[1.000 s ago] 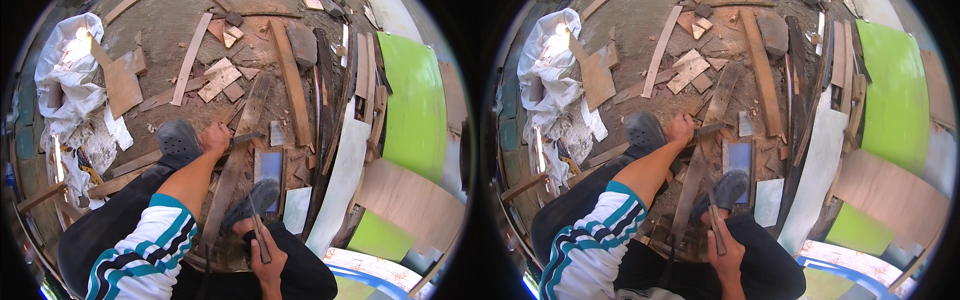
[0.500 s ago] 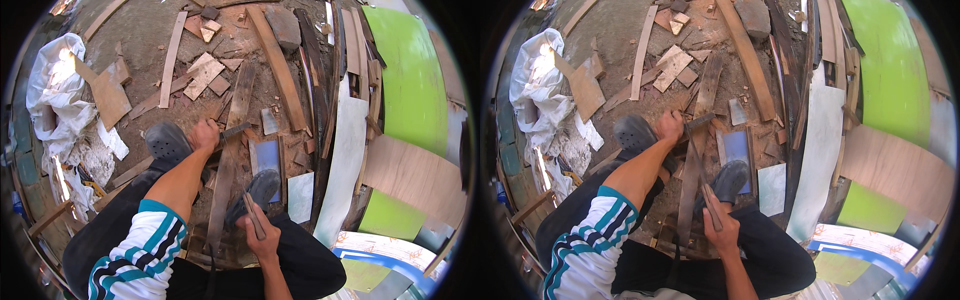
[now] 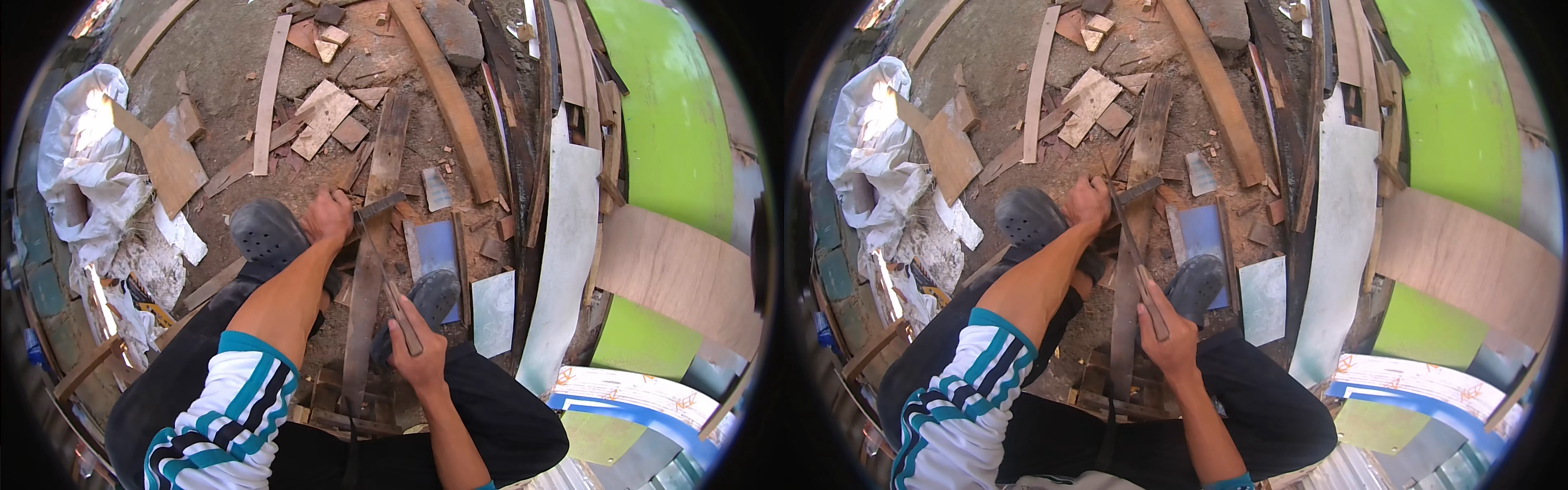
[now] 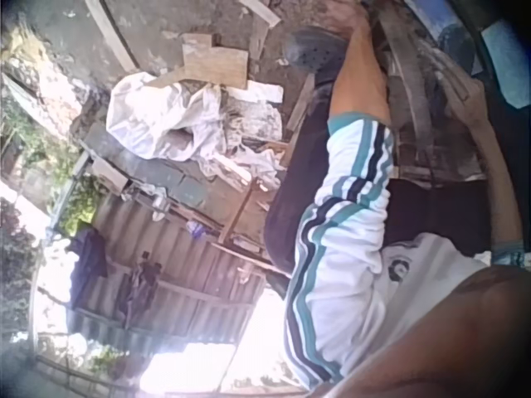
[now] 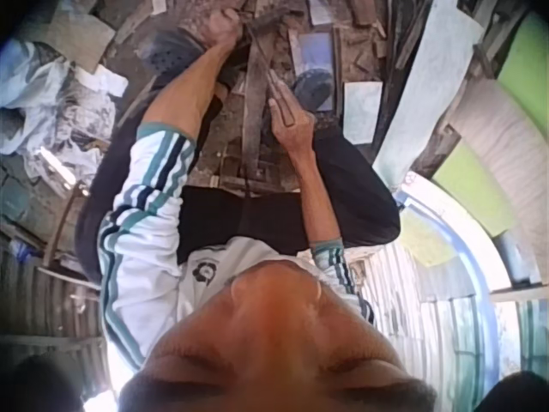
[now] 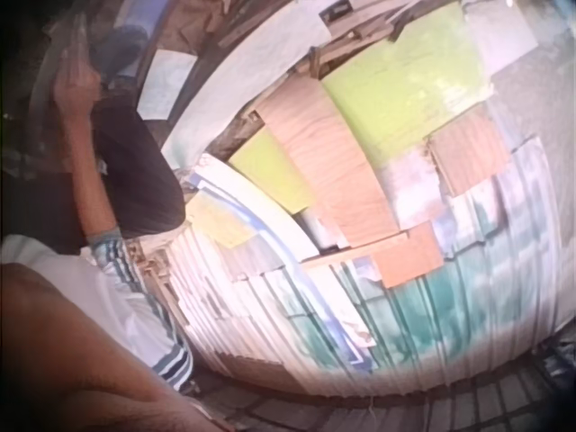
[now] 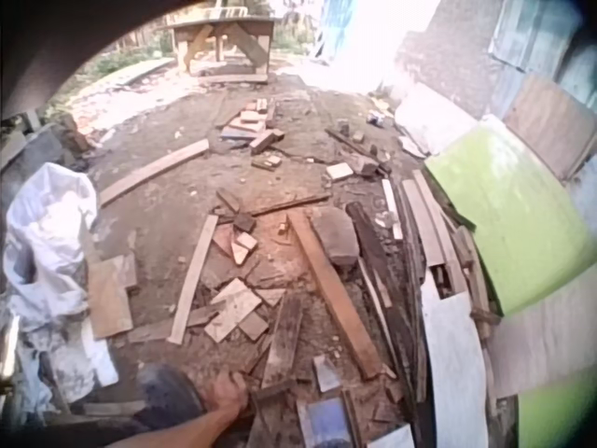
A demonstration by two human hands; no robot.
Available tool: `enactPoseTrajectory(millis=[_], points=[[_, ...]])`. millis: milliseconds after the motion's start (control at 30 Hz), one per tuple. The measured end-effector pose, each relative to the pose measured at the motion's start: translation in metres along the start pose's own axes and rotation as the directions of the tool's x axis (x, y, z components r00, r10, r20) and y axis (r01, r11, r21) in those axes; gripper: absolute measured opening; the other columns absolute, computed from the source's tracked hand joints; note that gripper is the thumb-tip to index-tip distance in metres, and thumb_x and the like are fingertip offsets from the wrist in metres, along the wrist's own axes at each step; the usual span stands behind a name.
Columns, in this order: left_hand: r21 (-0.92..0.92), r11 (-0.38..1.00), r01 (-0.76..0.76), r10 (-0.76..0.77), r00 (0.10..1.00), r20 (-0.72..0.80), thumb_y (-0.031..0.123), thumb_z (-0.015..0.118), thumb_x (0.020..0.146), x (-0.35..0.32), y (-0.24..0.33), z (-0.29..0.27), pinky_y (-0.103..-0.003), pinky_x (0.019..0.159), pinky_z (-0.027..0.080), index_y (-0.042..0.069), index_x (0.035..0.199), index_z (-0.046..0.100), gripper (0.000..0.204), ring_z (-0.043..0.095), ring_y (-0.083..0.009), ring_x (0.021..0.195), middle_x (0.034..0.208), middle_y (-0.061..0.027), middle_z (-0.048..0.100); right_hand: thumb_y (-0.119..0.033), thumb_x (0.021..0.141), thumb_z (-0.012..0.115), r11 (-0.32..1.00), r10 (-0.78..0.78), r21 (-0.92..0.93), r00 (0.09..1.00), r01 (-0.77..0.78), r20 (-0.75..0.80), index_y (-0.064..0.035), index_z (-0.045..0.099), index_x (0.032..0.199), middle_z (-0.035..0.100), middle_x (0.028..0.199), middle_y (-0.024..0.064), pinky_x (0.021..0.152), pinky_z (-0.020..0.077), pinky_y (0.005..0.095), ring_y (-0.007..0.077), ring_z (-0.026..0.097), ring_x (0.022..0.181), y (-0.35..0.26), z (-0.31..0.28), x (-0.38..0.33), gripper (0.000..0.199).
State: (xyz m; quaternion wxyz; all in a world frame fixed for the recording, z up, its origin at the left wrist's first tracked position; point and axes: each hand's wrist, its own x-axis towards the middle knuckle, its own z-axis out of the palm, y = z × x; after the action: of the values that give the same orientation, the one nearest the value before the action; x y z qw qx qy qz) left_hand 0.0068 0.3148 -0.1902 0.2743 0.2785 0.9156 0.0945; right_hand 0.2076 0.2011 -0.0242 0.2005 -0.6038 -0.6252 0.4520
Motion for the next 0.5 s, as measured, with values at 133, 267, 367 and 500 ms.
enactPoseTrajectory(millis=[133,267,367,500], points=[[0.001,1.0,0.0,0.0,1.0,-0.012,0.035,0.046,0.092,0.003,-0.007,0.001,-0.055,0.089,0.048,0.009,0.108,0.065,0.036,0.067,-0.047,0.095,0.096,-0.0264,0.071,-0.004,0.086,0.073,0.993,-0.092,-0.074,0.996,0.091,-0.014,0.001,0.064,0.128,0.074,0.096,0.0199,0.066,0.0569,0.0336,0.0321,0.075,0.078,0.007,-0.001,-0.014,0.043],[0.004,1.0,-0.001,0.001,1.0,0.028,0.036,0.045,0.092,0.001,-0.002,-0.002,-0.055,0.09,0.048,0.009,0.108,0.065,0.037,0.067,-0.0469,0.097,0.098,-0.0267,0.071,-0.006,0.087,0.072,0.991,-0.13,-0.02,0.99,0.129,-0.05,0.0007,0.064,0.128,0.074,0.097,0.0203,0.067,0.0569,0.0338,0.0333,0.074,0.079,-0.009,-0.032,-0.053,0.042],[0.016,1.0,0.012,-0.012,0.999,0.039,0.037,0.045,0.093,-0.004,0.004,-0.009,-0.054,0.092,0.048,0.009,0.112,0.065,0.039,0.066,-0.047,0.1,0.1,-0.0274,0.071,-0.007,0.088,0.072,0.994,-0.107,0.013,0.994,0.107,-0.025,0.0006,0.064,0.129,0.074,0.098,0.0217,0.068,0.0571,0.034,0.0334,0.074,0.081,0.001,-0.02,-0.029,0.042],[0.003,1.0,0.008,-0.008,0.999,0.034,0.038,0.043,0.093,-0.003,0.004,-0.01,-0.054,0.093,0.048,0.011,0.119,0.065,0.044,0.065,-0.0469,0.104,0.104,-0.0284,0.07,-0.003,0.088,0.071,0.998,0.022,0.05,0.999,-0.024,0.036,0.0033,0.062,0.129,0.075,0.094,0.0219,0.067,0.0587,0.0334,0.0253,0.076,0.077,0.007,0.012,0.025,0.043]])
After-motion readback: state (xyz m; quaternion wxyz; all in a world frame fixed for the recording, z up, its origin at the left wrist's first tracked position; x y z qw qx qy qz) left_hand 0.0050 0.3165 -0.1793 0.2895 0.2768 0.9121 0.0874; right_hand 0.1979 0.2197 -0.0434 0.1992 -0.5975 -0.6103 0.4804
